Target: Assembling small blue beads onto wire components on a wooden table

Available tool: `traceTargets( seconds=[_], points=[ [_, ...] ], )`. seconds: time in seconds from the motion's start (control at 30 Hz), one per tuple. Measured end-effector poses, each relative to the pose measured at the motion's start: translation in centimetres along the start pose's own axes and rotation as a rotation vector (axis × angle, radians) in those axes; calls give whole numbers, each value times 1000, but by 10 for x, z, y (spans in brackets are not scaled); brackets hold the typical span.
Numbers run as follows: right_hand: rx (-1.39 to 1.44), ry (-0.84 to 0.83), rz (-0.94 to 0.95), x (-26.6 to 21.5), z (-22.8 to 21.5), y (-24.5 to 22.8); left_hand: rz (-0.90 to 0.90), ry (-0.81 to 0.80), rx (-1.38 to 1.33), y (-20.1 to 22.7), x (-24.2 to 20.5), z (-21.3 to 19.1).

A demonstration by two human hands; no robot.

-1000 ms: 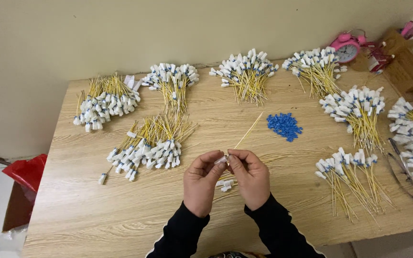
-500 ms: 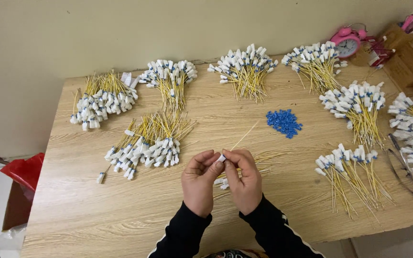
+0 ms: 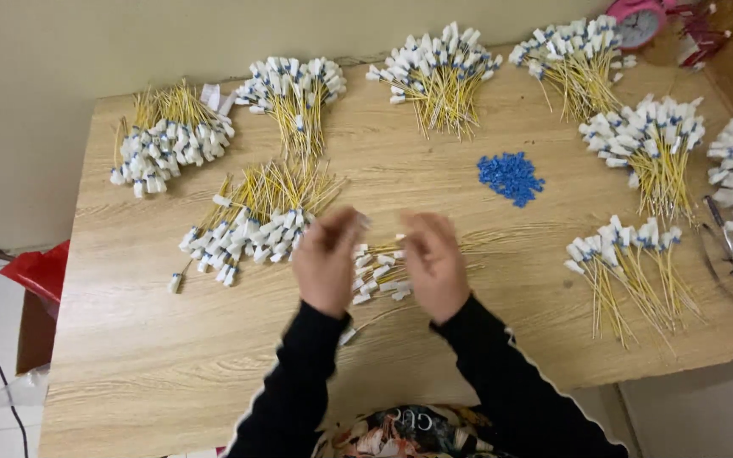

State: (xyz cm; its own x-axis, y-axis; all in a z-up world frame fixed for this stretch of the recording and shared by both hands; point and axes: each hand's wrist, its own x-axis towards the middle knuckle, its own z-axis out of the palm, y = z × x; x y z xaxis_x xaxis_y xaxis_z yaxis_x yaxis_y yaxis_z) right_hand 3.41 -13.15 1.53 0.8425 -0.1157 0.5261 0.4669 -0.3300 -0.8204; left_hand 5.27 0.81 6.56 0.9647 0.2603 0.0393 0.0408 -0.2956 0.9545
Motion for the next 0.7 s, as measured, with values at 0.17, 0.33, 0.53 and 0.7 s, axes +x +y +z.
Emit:
traceTargets(
  seconds=[0.17, 0.33, 0.53, 0.7],
  points=[
    [-285, 105, 234, 2, -63, 119, 279, 191, 83, -89, 64, -29],
    [-679, 106, 243, -3, -125, 205, 755, 349, 608, -121, 75, -24],
    [-952, 85, 289, 23, -137, 255, 839, -186, 523, -138, 50, 56],
    [-931, 53, 584, 25, -136, 255, 672, -533, 857, -146, 55, 103]
  ],
)
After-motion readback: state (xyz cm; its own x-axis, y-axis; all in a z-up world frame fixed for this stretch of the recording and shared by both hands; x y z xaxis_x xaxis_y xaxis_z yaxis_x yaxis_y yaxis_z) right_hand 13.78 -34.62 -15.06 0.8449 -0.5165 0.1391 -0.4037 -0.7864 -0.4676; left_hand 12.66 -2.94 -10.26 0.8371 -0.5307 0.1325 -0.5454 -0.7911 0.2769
